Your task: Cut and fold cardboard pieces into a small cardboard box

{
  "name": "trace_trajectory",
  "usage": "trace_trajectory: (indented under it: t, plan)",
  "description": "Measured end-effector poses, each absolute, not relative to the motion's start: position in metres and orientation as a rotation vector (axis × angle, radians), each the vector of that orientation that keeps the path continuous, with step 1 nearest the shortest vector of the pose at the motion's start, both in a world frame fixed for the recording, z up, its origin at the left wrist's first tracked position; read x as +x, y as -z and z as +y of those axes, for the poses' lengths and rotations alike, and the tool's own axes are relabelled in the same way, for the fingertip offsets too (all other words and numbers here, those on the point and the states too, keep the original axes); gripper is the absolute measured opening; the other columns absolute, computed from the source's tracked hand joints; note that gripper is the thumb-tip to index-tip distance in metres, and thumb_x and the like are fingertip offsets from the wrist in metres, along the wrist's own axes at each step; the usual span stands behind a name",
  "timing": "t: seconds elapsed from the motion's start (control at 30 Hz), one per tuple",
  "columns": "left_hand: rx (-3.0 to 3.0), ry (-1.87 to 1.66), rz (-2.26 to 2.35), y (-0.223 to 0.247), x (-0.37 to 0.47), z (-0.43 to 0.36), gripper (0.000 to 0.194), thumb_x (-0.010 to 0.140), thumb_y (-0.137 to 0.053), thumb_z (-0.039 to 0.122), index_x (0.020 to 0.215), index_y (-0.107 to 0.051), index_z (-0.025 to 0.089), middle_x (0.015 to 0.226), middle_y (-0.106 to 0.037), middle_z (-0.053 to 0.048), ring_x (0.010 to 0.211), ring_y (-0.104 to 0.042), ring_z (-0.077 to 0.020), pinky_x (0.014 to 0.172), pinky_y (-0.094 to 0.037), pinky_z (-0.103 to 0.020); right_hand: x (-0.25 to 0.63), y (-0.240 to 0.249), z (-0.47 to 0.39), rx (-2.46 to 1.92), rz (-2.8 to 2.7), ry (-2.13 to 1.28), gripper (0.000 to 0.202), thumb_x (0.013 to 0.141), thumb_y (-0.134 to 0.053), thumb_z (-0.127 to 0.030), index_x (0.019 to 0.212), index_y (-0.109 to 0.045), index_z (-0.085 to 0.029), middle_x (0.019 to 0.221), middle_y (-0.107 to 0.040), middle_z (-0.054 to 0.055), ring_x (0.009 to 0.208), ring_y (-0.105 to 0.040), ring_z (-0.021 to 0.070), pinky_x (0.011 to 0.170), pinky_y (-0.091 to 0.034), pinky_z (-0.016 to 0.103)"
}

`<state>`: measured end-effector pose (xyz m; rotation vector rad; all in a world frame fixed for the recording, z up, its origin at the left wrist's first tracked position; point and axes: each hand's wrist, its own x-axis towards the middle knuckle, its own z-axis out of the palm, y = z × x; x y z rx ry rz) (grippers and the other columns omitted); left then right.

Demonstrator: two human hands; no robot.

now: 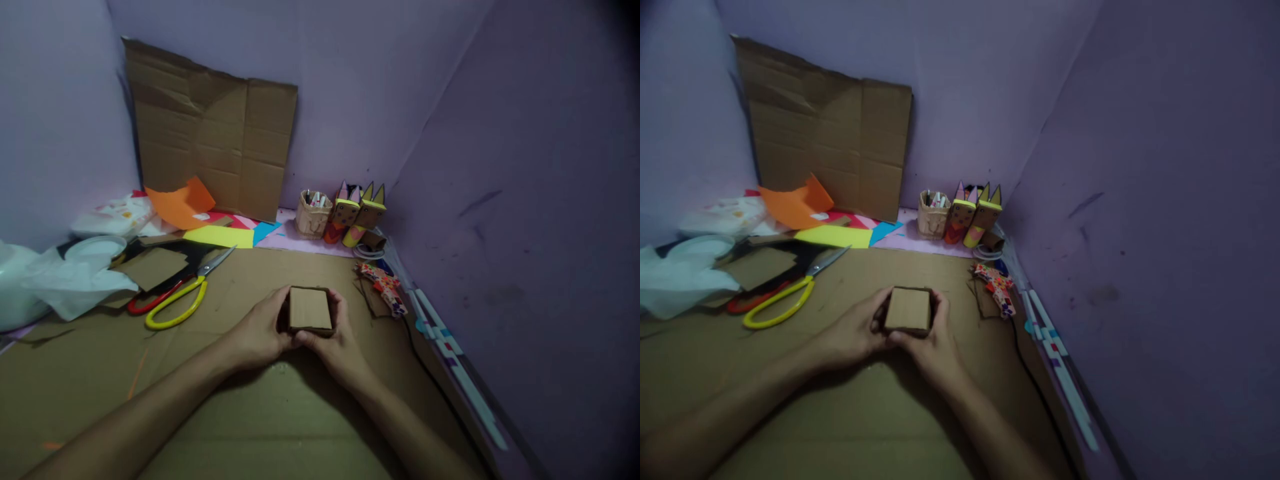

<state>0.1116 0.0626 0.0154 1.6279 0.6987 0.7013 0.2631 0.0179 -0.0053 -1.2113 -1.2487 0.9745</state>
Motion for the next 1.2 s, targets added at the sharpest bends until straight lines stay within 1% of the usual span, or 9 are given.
trace_trajectory:
  t: [0.13,0.27,0.33,0.47,0.6,0.7,0.8,0.93,1.2]
  plan:
    - [1.668,-0.717,0.740,-0.016,0.113,0.059,0.055,0.067,-0.067,0.016,0.116,-0.043,0.019,0.120,-0.056,-0.010,0.109,-0.054,-0.0234,0.091,-0.043,-0.037,0.265,0.006,0.018,-1.176,-1.228,-0.992,0.080,0.053,-0.079,-0.028,0.117,-0.031,-0.025,0.119,-0.047,0.008,0.111,-0.047,0.0253,0.095,-0.039,0.041]
    - [1.739,-0.721,0.698,-0.022,0.115,0.055,0.060,0.068,-0.060,0.007,0.122,-0.039,0.020,0.122,-0.054,-0.008,0.105,-0.054,-0.0205,0.089,-0.044,-0.034,0.264,0.003,0.015,-1.154,-1.247,-1.053,0.094,0.054,-0.077,-0.028,0.128,-0.021,-0.026,0.126,-0.042,0.010,0.112,-0.047,0.0261,0.096,-0.039,0.043]
    - [1.821,-0.738,0.739,-0.026,0.116,0.051,0.062,0.068,-0.057,0.007,0.125,-0.038,0.020,0.123,-0.052,-0.009,0.104,-0.054,-0.0208,0.088,-0.044,-0.035,0.262,0.001,0.013,-1.107,-1.232,-1.088,0.090,0.056,-0.076,-0.031,0.127,-0.021,-0.027,0.123,-0.044,0.010,0.109,-0.050,0.0262,0.092,-0.042,0.042]
    - [1.915,-0.727,0.841,-0.032,0.118,0.045,0.061,0.069,-0.057,0.012,0.126,-0.037,0.019,0.121,-0.052,-0.011,0.103,-0.053,-0.0237,0.087,-0.044,-0.038,0.259,-0.003,0.010,-1.040,-1.181,-1.067,0.080,0.056,-0.076,-0.037,0.119,-0.029,-0.026,0.118,-0.050,0.009,0.105,-0.053,0.0268,0.088,-0.046,0.041]
    - [1.902,-0.688,0.839,-0.030,0.121,0.043,0.059,0.069,-0.057,0.014,0.124,-0.037,0.018,0.120,-0.053,-0.012,0.103,-0.053,-0.0237,0.086,-0.045,-0.037,0.257,-0.002,0.009,-1.102,-1.183,-0.940,0.086,0.054,-0.077,-0.038,0.124,-0.030,-0.024,0.114,-0.053,0.009,0.104,-0.053,0.0270,0.089,-0.045,0.042]
    - [1.888,-0.675,0.830,-0.028,0.121,0.042,0.058,0.070,-0.057,0.015,0.124,-0.035,0.018,0.122,-0.051,-0.012,0.104,-0.052,-0.0231,0.087,-0.045,-0.036,0.256,-0.001,0.009,-1.146,-1.201,-0.877,0.091,0.053,-0.078,-0.037,0.128,-0.029,-0.023,0.118,-0.052,0.010,0.109,-0.051,0.0284,0.092,-0.043,0.043]
    - [1.874,-0.684,0.814,-0.026,0.121,0.039,0.068,0.072,-0.057,0.017,0.131,-0.025,0.017,0.128,-0.047,-0.013,0.112,-0.048,-0.0236,0.094,-0.041,-0.038,0.255,-0.004,0.007,-1.123,-1.174,-0.863,0.096,0.053,-0.078,-0.039,0.132,-0.026,-0.021,0.124,-0.050,0.012,0.114,-0.048,0.0294,0.095,-0.041,0.043]
    - [1.846,-0.689,0.813,-0.024,0.123,0.034,0.080,0.072,-0.057,0.020,0.137,-0.010,0.017,0.136,-0.038,-0.015,0.122,-0.040,-0.0247,0.103,-0.031,-0.042,0.256,-0.009,0.004,-1.086,-1.142,-0.896,0.097,0.054,-0.077,-0.042,0.133,-0.024,-0.021,0.124,-0.051,0.012,0.112,-0.051,0.0300,0.094,-0.042,0.045]
    - [1.726,-0.657,0.784,-0.018,0.122,0.037,0.090,0.070,-0.063,0.031,0.138,-0.007,0.016,0.138,-0.036,-0.018,0.124,-0.038,-0.0282,0.103,-0.030,-0.046,0.260,-0.011,0.006,-1.170,-1.216,-0.838,0.087,0.052,-0.077,-0.039,0.125,-0.034,-0.023,0.116,-0.053,0.010,0.107,-0.052,0.0296,0.093,-0.041,0.047]
